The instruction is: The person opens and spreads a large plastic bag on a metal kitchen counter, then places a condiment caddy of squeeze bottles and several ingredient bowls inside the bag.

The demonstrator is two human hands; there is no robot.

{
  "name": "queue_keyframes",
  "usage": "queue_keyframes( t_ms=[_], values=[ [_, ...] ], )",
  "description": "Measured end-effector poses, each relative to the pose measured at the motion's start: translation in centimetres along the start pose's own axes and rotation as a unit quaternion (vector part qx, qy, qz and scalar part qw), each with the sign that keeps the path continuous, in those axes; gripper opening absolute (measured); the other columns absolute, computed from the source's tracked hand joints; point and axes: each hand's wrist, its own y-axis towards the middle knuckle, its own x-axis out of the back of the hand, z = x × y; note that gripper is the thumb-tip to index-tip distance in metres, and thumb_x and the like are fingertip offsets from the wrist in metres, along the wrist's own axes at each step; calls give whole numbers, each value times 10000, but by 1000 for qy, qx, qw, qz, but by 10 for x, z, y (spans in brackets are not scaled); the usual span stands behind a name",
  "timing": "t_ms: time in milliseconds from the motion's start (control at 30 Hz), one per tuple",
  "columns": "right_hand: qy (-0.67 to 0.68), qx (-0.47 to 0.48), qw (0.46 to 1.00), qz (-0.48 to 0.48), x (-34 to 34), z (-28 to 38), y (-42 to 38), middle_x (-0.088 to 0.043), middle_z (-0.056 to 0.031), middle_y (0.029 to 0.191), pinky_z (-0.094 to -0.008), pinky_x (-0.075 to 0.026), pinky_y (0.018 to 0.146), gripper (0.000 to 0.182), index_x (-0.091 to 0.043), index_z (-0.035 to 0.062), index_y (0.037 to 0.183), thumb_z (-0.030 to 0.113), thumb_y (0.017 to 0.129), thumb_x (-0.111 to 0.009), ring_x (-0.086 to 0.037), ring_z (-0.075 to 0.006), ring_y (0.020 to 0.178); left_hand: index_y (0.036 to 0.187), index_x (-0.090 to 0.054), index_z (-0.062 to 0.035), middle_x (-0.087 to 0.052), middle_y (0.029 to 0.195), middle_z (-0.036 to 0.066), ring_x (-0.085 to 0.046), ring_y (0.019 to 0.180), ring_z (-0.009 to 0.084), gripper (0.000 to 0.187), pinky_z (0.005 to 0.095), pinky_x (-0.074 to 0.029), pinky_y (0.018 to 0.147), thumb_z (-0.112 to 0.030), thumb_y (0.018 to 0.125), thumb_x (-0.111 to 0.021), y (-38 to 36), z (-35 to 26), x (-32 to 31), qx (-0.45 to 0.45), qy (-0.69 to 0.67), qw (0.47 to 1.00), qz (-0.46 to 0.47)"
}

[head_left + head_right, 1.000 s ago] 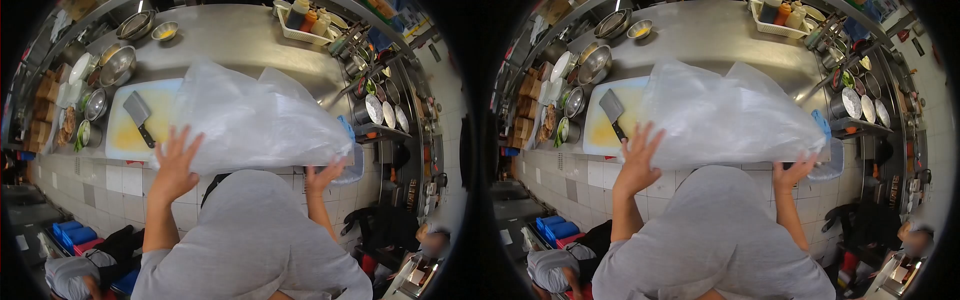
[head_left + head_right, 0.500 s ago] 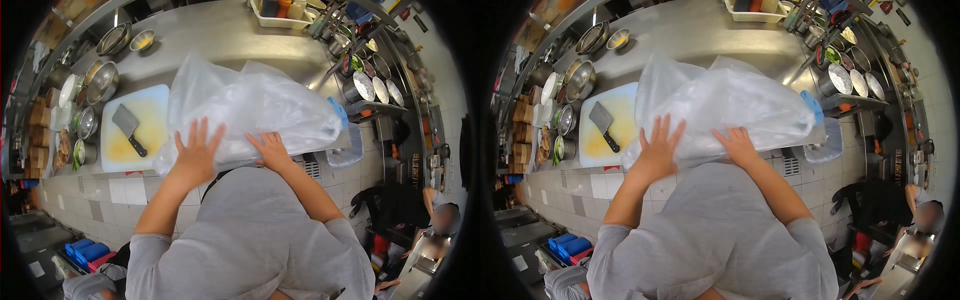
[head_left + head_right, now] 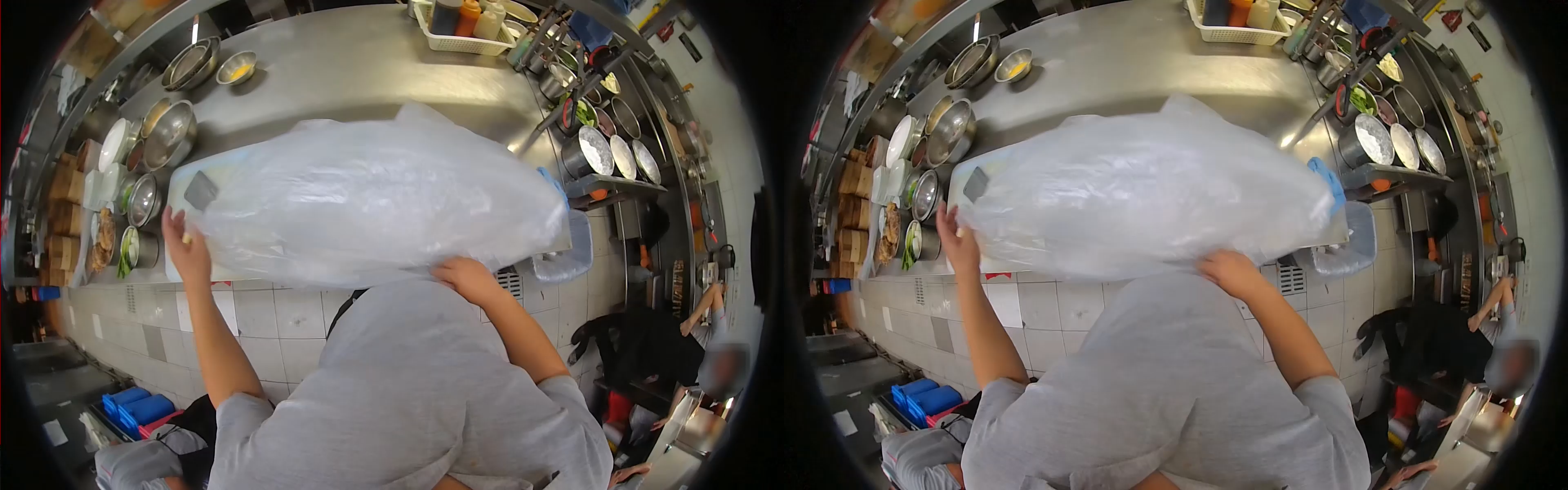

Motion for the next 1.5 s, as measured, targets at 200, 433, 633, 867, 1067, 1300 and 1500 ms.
queue_keyframes(
  t_ms=[200,433,633,867,1067,1300,1500],
  values=[
    [-284,-179,808,-484,98,-16,-27,-701,-195,1187,-477,-499,1013,753,-617,26,1336,277,705,-943,-646,-430,1113,1610,-301,-42,-476,1538,194,-503,1367,284,800,393,-417,1118,-193,964,-748,-86,-6,-1,376,-111,918,-60],
    [200,-378,880,-206,84,-159,-41,-676,-172,1302,-462,-490,1030,675,-551,23,1413,149,816,-839,-643,-334,1175,1445,-508,27,-640,1341,163,-618,1205,244,563,375,-496,995,-69,911,-662,-64,18,-72,215,-133,966,61],
    [612,-289,590,-441,154,-96,56,-626,-134,1403,-445,-487,1097,556,-498,59,1498,328,1026,-614,-609,-288,1267,1322,-626,15,-701,1216,157,-684,1082,270,479,412,-563,925,-124,868,-572,-4,47,-66,291,-515,774,224],
    [627,-302,683,-223,190,-193,-39,-662,-76,1351,-416,-544,1019,479,-575,67,1431,353,1047,-571,-648,-245,1213,1377,-594,-12,-689,1282,177,-677,1165,328,504,507,-575,1003,-333,993,-537,33,56,37,293,-501,785,216],
    [500,-331,730,-328,120,-210,-62,-681,-94,1306,-391,-512,1028,491,-574,41,1416,188,964,-695,-656,-246,1179,1428,-564,-30,-702,1259,139,-664,1197,302,594,448,-544,990,-370,956,-685,-3,61,12,393,-207,875,195],
    [-267,-230,919,-178,125,-108,-48,-558,-197,1431,-550,-358,1154,968,-427,111,1548,181,706,-898,-513,-382,1348,1636,-280,-108,-355,1637,190,-385,1482,380,1136,493,-362,1171,-170,688,-902,-60,-42,10,-68,371,907,187],
    [-116,-347,920,-143,108,-67,25,-625,-194,1382,-530,-394,1134,932,-452,84,1526,127,694,-870,-559,-372,1321,1627,-293,-121,-485,1551,199,-475,1425,346,1212,633,-226,1198,-355,619,-924,-73,-51,-53,-78,378,857,341]
  ],
)
